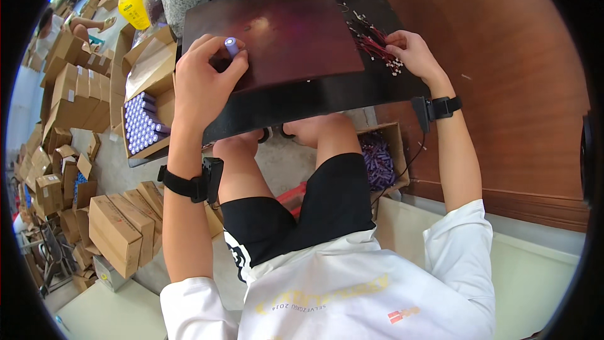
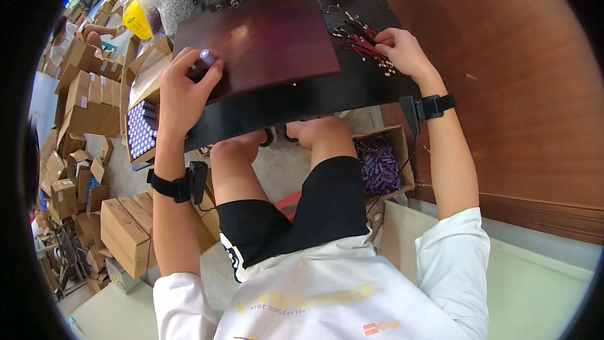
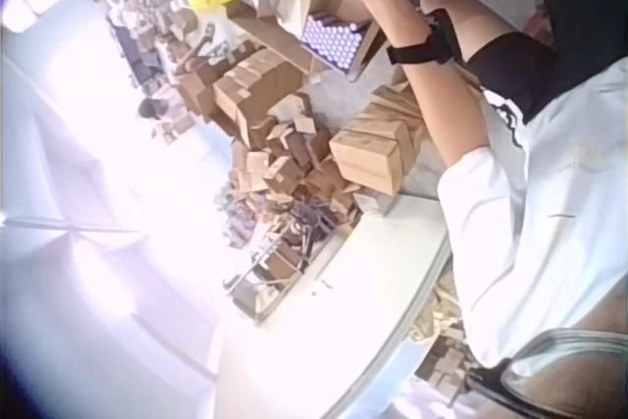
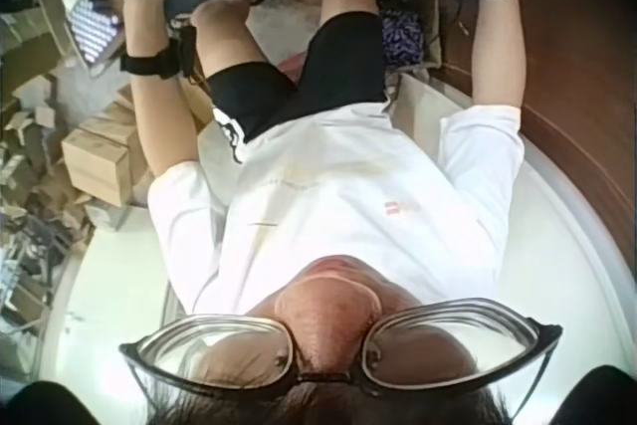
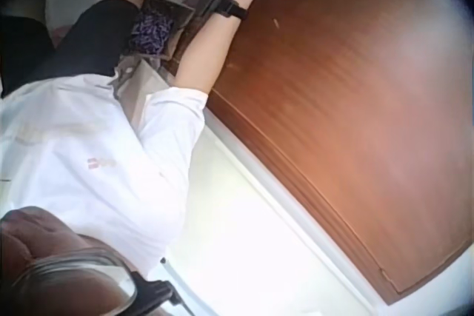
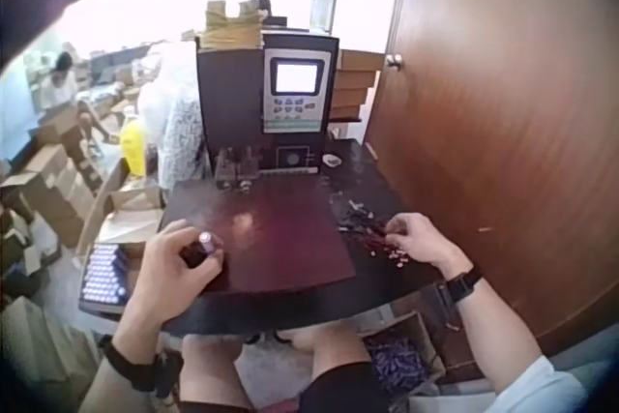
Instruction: Using a spot-welding or fusing machine to join wires to electronic components on a production line.
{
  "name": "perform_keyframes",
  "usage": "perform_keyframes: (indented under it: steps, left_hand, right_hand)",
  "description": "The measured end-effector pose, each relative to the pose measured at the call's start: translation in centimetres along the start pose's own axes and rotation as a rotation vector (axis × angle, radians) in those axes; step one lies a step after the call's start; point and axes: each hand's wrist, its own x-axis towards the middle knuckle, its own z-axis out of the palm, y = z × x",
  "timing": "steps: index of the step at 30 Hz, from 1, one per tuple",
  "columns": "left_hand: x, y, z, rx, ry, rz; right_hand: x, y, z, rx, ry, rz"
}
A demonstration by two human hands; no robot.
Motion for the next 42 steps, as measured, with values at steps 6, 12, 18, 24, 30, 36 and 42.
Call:
perform_keyframes:
  steps: [6,12,18,24,30,36,42]
  left_hand:
    - [-0.1,0.1,0.0,-0.004,0.000,0.017]
    - [-0.1,0.0,-0.1,0.001,0.009,-0.001]
    - [0.0,0.0,-0.1,0.002,0.000,-0.004]
    - [-0.1,0.1,-0.4,-0.005,-0.041,0.022]
    - [2.0,0.3,-0.9,0.196,-0.135,0.034]
    - [5.6,-0.5,1.6,0.137,-0.117,0.070]
    - [7.0,-2.2,2.6,0.131,-0.085,0.098]
  right_hand:
    - [0.0,0.5,0.2,0.057,0.071,0.039]
    - [0.5,-0.7,-0.3,0.282,0.174,0.093]
    - [0.3,-1.7,-1.6,0.803,0.245,0.003]
    - [-2.5,-7.2,-2.5,0.762,-0.012,-0.112]
    - [-2.6,-11.0,-1.8,0.803,-0.155,-0.183]
    - [-1.5,-14.6,2.5,0.751,-0.035,-0.132]
    - [0.3,-15.3,4.7,0.748,0.032,-0.202]
